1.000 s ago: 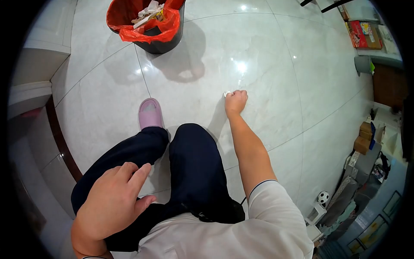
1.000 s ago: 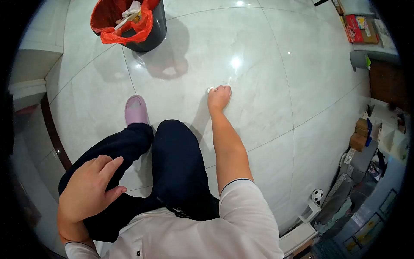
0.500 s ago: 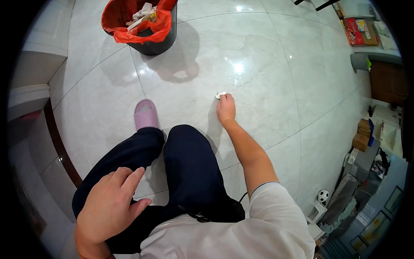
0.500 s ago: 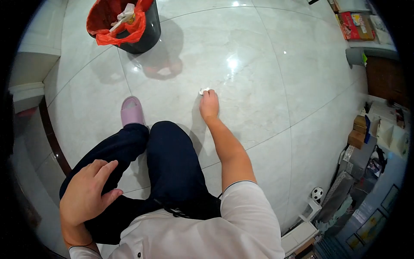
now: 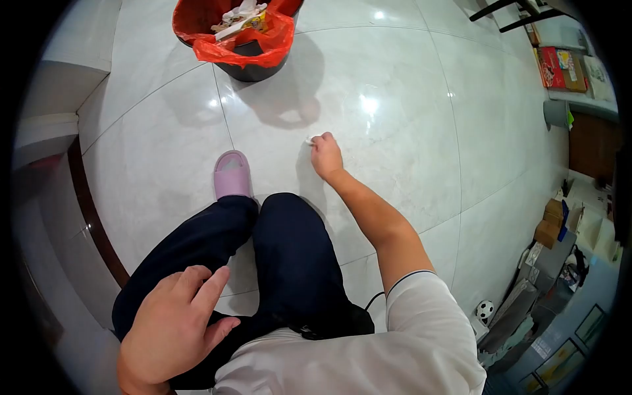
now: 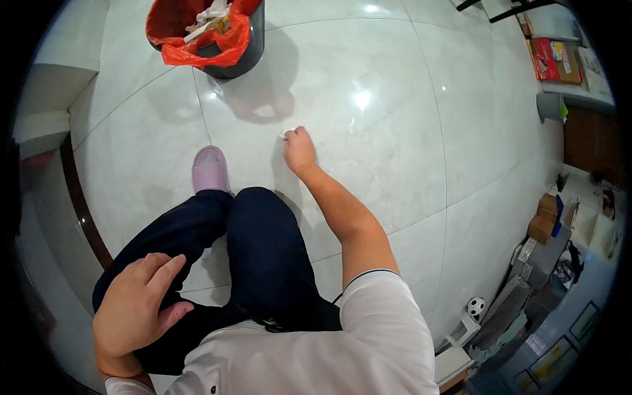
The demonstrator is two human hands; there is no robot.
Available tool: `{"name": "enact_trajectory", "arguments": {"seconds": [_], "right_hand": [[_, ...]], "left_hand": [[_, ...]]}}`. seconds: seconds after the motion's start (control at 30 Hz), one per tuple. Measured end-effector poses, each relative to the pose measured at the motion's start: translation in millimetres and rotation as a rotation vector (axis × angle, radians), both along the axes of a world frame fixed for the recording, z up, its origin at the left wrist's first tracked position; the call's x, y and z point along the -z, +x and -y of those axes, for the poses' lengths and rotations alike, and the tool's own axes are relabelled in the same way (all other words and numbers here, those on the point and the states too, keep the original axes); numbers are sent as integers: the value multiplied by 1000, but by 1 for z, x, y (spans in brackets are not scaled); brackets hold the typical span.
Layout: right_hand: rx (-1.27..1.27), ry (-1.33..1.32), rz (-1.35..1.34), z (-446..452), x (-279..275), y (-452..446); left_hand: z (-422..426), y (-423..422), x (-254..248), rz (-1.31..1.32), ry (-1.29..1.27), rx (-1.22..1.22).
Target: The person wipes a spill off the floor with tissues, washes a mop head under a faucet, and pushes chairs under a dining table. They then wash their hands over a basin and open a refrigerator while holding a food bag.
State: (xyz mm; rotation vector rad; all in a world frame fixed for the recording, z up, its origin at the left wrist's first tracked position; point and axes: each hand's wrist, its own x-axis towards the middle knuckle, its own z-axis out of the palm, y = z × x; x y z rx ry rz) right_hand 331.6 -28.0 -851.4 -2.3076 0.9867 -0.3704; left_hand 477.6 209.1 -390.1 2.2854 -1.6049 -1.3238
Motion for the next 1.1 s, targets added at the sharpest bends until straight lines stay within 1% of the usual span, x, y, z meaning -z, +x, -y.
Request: {"name": "enact_trajectory", "arguments": {"seconds": [0.07, 0.13, 0.2, 0.23, 0.3, 0.33, 0.4, 0.47, 0.53, 0.6, 0.67, 0.7, 0.77, 0.83, 0.9, 0.97, 1.03, 1.1], "right_hand": [[-118, -22, -73, 10, -5, 27], [-113, -50, -55, 37, -19, 76], [-249, -135, -32, 58, -11, 101], [-253, -129, -33, 53, -8, 97], [-381, -158, -91, 42, -9, 71], [-387, -111, -21, 30, -6, 44], [-430, -79, -92, 3, -12, -9], [-407, 41, -25, -8, -21, -38], [-179, 1, 122, -2, -13, -64], [194, -66, 101, 9, -8, -110], [483, 52, -107, 7, 1, -172], [483, 53, -107, -6, 1, -183], [624, 30, -282, -36, 6, -189], [581, -54, -177, -57, 17, -153], [562, -67, -89, -64, 4, -107], [477, -52, -7, -68, 6, -74], [471, -16, -3, -72, 2, -43], [472, 20, -3, -71, -6, -36]], "left_hand": [[1, 3, 1, 8, 23, 2], [-1, 3, 4, 15, 44, -5], [-2, 4, 6, 29, 57, -10], [-3, 5, 6, 31, 76, -12], [-5, 4, 7, 26, 84, -23], [-8, 4, 6, 31, 63, -25], [-10, 3, 5, 45, 25, -27], [-12, 1, 3, 32, -49, 12], [-14, -2, 2, 38, -59, 20], [-15, -5, 1, 44, -61, 26], [-16, -6, 1, 49, -43, 21], [-17, -8, 1, 49, -42, 21], [-16, -11, 1, 60, 6, 6], [-18, -15, 4, 62, 18, 2], [-18, -19, 4, 72, 25, -5], [-18, -22, 4, 75, 18, -6], [-16, -27, 3, 66, 26, -32], [-18, -33, 1, 55, 35, -50]]}}
